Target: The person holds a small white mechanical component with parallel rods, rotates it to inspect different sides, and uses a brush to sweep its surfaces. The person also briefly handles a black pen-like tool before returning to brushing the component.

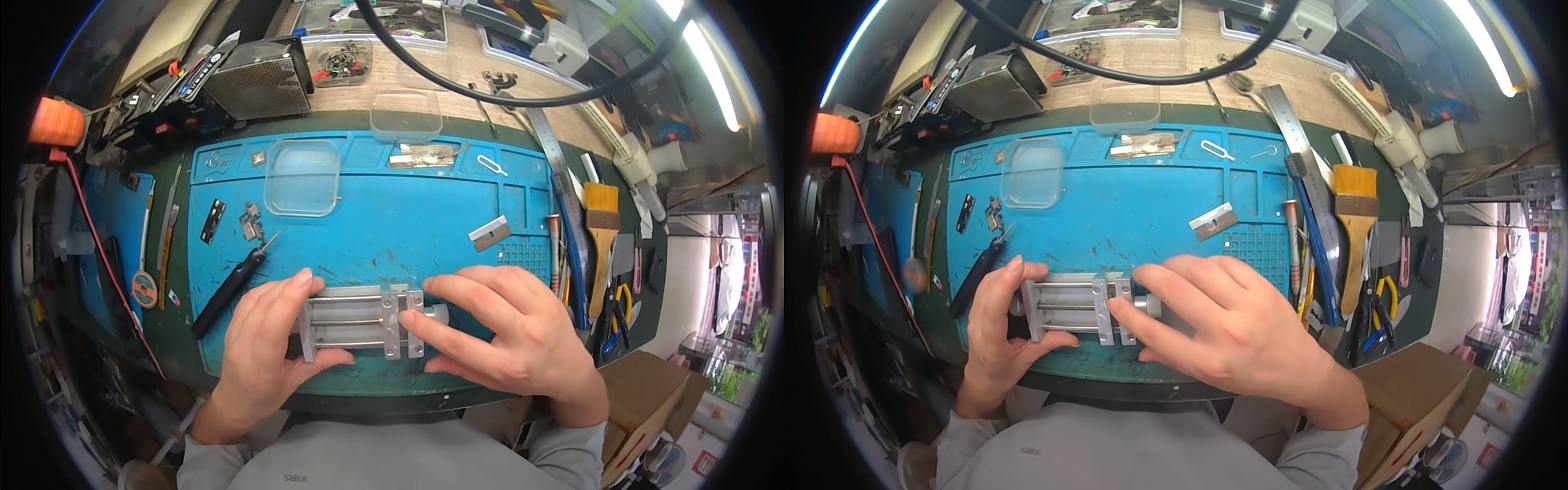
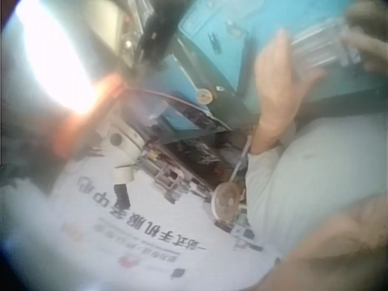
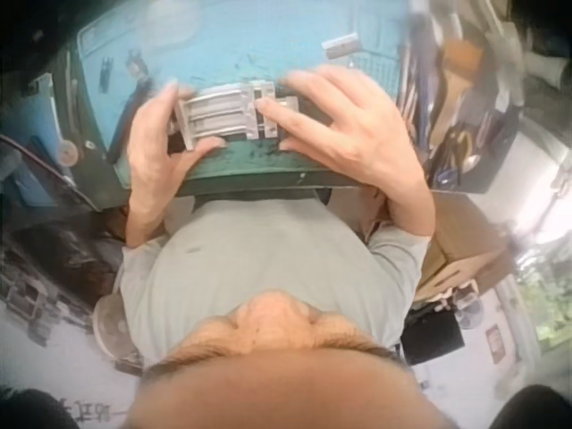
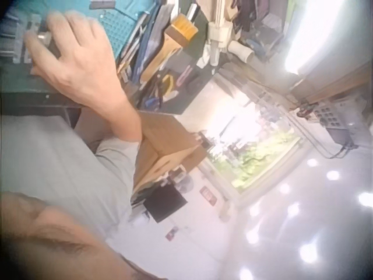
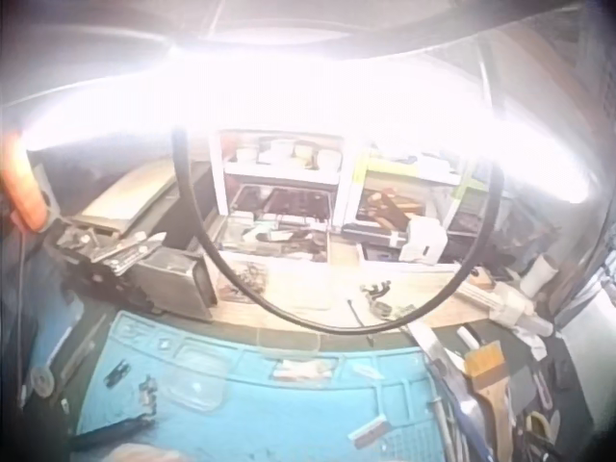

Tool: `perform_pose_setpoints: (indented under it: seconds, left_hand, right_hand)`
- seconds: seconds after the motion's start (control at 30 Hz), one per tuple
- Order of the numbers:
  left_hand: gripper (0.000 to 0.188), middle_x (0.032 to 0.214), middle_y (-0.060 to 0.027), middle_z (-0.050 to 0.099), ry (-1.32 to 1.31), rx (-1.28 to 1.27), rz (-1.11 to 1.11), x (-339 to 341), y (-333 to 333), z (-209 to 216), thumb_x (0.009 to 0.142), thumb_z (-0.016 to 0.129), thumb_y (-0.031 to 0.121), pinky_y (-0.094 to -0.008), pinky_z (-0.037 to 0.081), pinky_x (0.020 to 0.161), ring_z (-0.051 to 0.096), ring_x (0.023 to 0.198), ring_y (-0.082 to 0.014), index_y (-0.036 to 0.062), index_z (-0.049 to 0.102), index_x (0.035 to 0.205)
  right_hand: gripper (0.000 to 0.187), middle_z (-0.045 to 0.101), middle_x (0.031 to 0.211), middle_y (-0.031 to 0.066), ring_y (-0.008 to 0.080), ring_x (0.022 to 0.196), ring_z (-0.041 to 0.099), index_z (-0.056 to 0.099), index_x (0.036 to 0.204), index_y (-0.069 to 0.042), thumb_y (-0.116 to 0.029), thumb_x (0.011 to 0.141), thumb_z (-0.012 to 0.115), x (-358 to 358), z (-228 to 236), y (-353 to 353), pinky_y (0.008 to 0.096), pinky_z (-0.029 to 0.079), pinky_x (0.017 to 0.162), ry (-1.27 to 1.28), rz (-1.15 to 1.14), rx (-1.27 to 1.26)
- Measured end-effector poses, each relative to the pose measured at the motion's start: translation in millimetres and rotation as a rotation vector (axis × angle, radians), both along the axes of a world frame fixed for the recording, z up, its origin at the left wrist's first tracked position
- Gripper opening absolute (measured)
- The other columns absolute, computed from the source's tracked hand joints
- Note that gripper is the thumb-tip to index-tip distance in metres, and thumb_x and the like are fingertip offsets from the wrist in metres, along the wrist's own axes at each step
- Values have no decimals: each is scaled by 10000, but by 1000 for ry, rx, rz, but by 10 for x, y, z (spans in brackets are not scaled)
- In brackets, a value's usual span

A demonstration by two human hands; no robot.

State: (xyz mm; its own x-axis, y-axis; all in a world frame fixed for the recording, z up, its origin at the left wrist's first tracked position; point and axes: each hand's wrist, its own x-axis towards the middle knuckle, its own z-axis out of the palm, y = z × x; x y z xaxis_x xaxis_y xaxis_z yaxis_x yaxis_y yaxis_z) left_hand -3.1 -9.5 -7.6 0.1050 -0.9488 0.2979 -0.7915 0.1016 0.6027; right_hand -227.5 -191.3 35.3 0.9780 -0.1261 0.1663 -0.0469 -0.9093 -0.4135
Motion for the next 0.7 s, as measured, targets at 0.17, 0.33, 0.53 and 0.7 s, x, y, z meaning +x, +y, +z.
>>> perform_pose_setpoints:
  seconds: [0.17,0.33,0.53,0.7]
  left_hand:
    - [915,1180,-147,669,-2,22,1,11,4,11,677,891,290,-410,504,884,643,1041,-319,-25,455,1417]
    - [927,1192,-150,673,10,43,6,12,12,16,678,892,298,-405,503,882,642,1043,-316,-19,447,1427]
    - [964,1207,-148,676,-13,20,6,15,-14,37,664,896,309,-398,506,881,637,1046,-309,-19,432,1443]
    - [1008,1196,-169,677,38,-18,18,-4,5,11,646,900,327,-400,508,897,634,1045,-305,-35,414,1452]
  right_hand:
    - [473,604,1115,85,218,961,624,678,1205,-116,-305,773,717,18,-54,15,350,512,783,-38,32,-20]
    - [429,617,1067,77,211,935,624,695,1166,-90,-297,791,710,37,-88,50,334,517,760,-82,13,-89]
    - [447,622,1042,76,210,893,618,691,1154,-19,-301,807,708,58,-129,73,330,511,738,-89,-7,-134]
    - [463,619,1034,76,205,871,612,690,1156,-11,-316,809,708,71,-113,61,333,509,731,-93,-35,-163]
